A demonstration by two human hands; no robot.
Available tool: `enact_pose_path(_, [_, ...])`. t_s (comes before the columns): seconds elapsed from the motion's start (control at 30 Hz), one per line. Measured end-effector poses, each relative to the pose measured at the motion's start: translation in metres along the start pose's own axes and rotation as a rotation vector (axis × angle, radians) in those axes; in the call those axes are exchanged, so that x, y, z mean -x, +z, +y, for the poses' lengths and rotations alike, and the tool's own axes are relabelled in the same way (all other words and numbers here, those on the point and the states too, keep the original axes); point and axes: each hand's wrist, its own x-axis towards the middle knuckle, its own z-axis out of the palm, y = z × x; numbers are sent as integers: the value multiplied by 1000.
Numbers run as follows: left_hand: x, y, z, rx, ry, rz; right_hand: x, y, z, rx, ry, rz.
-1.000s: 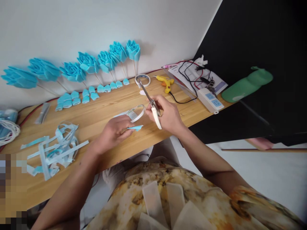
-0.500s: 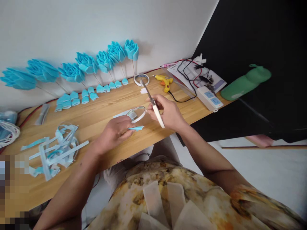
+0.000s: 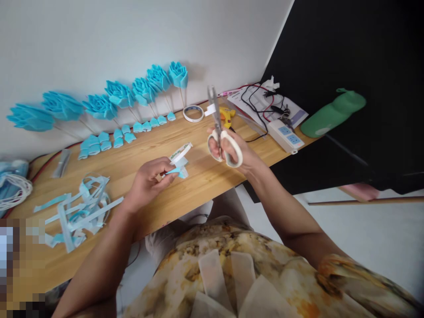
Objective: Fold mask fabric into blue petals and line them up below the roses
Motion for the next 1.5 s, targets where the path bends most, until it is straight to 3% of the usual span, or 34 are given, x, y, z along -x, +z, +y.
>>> enact_pose_path(0.13, [-1,-3,0,-3,-3,66,16,6,-1,-137,-60,-82])
enact_pose_path(0.3, [2,-3,1,47,-54,76,42,24,15,-318,60,-502])
enact_pose_path(0.4, [4,-3,0,95,-79,85,49,28,29,-462,167,-627])
enact_pose_path(0.6, [5,0,-1,156,-45,81,47,31,38,-598,288,-624])
enact_pose_path(0.87, [6,1,0,185,0,48,36,44,36,-694,258,-611])
enact_pose_path(1.03, [5,1,1,196,2,47,36,40,40,-759,327,-535])
enact_pose_path(1.5, [3,1,7,184,-53,54,35,36,48,-902,401,-482])
